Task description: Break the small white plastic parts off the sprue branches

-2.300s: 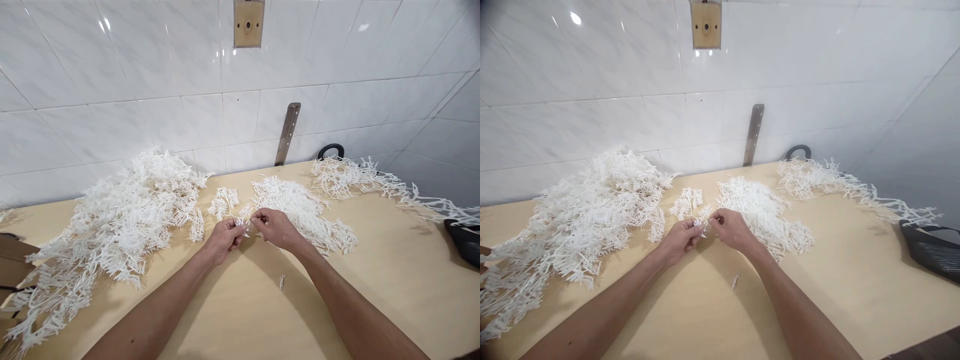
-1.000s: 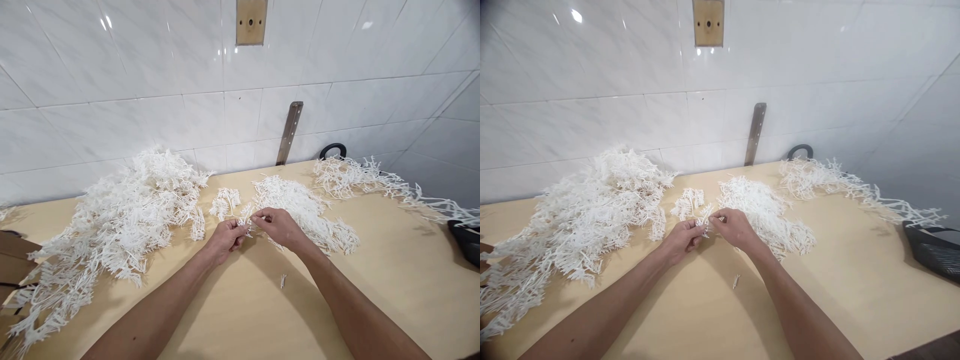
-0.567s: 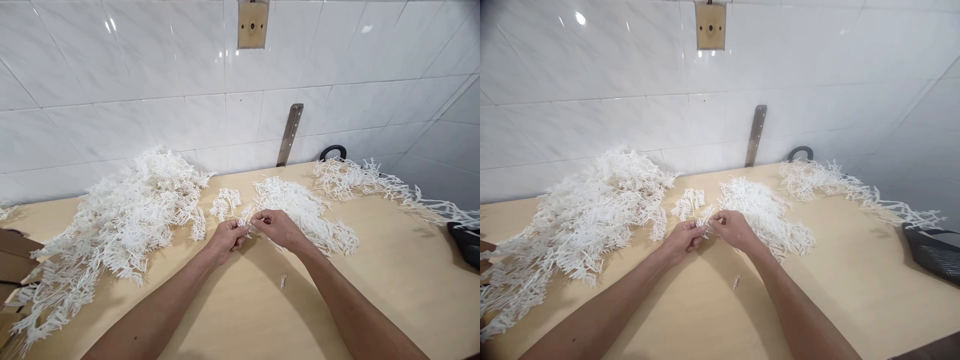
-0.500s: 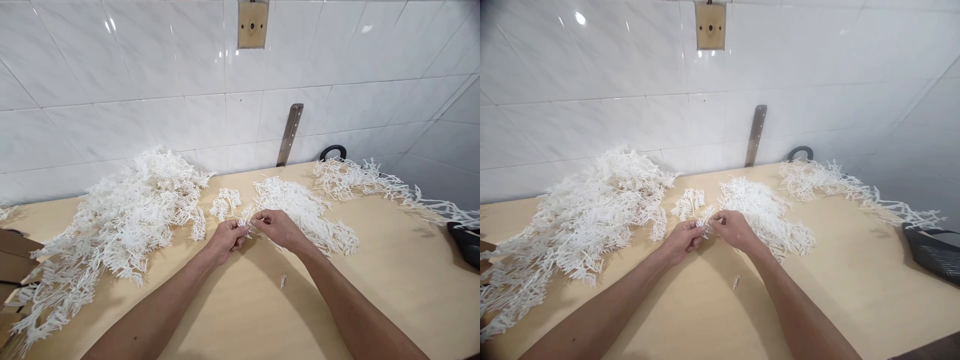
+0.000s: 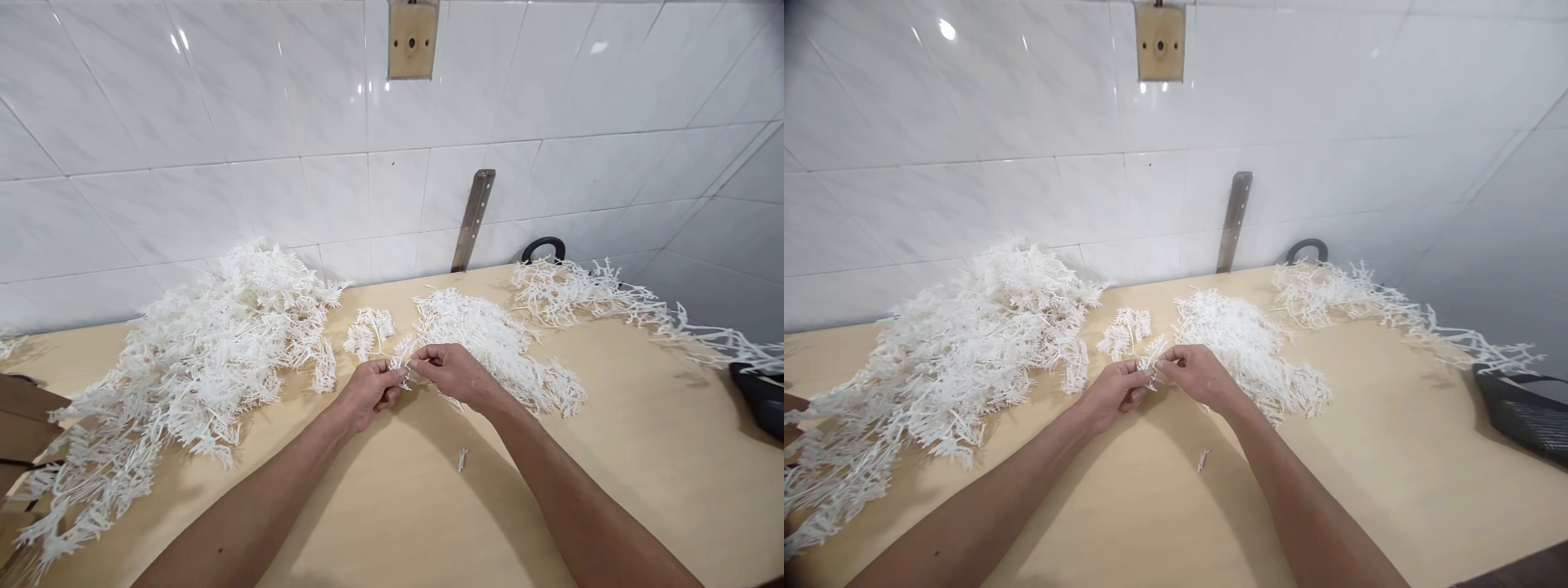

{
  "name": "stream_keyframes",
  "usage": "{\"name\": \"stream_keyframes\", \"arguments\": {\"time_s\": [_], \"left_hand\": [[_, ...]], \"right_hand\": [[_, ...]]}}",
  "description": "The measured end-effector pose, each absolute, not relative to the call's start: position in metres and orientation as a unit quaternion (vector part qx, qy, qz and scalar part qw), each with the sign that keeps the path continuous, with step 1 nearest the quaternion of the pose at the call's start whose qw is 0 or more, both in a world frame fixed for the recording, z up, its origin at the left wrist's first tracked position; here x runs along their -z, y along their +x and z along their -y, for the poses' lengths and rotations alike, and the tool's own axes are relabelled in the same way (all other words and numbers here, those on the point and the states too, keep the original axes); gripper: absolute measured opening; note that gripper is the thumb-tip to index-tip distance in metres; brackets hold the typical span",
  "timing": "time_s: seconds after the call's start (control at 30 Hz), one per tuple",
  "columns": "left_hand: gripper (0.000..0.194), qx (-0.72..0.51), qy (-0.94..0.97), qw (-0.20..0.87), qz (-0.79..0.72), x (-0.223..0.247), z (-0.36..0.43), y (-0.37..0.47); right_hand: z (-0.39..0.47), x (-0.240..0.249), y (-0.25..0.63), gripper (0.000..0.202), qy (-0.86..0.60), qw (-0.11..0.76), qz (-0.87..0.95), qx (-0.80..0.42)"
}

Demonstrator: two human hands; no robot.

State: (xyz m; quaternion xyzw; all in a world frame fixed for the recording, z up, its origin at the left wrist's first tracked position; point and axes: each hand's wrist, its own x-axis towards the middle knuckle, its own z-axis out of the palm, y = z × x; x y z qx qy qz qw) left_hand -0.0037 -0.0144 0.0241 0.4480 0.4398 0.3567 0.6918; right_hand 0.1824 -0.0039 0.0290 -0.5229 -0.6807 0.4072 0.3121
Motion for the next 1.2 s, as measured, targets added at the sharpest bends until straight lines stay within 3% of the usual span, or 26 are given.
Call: {"name": "stream_keyframes", "arguments": {"time_s": [0.4,0.8,0.97,1.07,1.2], "left_hand": [[0.040,-0.360,0.447,0.692,-0.438,-0.026,0.015,-0.004],[0.041,-0.373,0.454,0.676,-0.444,-0.024,0.018,-0.001],[0.040,-0.384,0.454,0.658,-0.462,-0.022,0.017,0.000],[0.039,-0.398,0.442,0.659,-0.461,-0.021,0.016,-0.001],[0.040,-0.391,0.447,0.660,-0.460,-0.021,0.016,-0.003]], "right_hand": [[0.004,-0.032,0.180,0.018,-0.536,0.315,0.684,-0.382],[0.005,-0.021,0.165,0.018,-0.625,0.227,0.744,-0.061],[-0.001,-0.023,0.184,0.018,-0.659,0.312,0.684,-0.012],[0.000,-0.030,0.188,0.021,-0.634,0.362,0.681,-0.049],[0.007,-0.040,0.180,0.027,-0.577,0.317,0.718,-0.227]]}}
